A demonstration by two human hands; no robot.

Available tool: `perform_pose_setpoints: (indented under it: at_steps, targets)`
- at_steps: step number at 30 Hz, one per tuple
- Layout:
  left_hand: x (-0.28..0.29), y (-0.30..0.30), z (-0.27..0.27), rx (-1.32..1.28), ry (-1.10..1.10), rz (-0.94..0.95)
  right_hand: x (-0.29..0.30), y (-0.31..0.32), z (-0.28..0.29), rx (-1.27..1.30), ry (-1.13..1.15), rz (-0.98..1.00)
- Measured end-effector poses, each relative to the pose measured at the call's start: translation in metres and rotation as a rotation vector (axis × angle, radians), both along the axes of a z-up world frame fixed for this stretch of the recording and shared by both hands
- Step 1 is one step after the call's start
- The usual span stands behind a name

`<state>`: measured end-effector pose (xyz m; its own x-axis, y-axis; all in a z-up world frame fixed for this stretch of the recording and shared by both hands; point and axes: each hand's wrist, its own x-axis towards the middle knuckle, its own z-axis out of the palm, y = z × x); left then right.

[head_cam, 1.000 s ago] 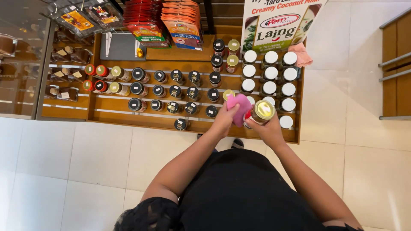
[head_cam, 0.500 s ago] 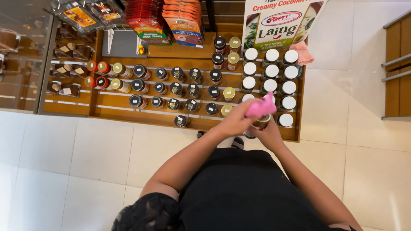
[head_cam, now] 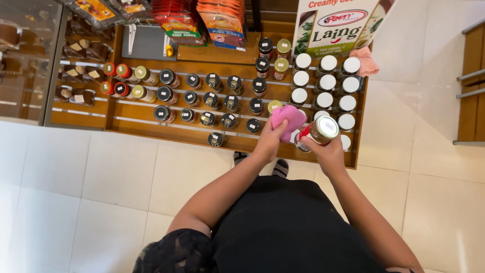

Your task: Cleaning and dusting jars of food products on a display shelf in a grocery store.

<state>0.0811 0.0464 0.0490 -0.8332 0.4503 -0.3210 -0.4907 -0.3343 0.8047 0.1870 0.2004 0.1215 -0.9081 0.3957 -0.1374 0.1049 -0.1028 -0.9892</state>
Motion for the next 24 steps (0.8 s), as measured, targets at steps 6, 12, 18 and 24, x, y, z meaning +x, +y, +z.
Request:
perform_pose_setpoints:
  at_steps: [6, 12, 18, 24]
  targets:
    - [-0.01, -0.039, 0.033, 0.441, -0.483, -0.296, -0.013, -0.018, 0.021, 0.013, 0.066, 0.176]
    - [-0.018, -0.055, 0.013, 0.411, -0.511, -0.354, -0.029, -0.033, 0.026, 0.065, 0.091, 0.272]
    - [-0.031, -0.067, 0.015, 0.174, -0.459, -0.352, -0.048, -0.04, 0.019, 0.004, -0.101, 0.248]
    - [-0.05, -0.071, 0.011, -0.207, -0.011, -0.128, -0.076, -0.056, -0.026, -0.139, -0.055, -0.025]
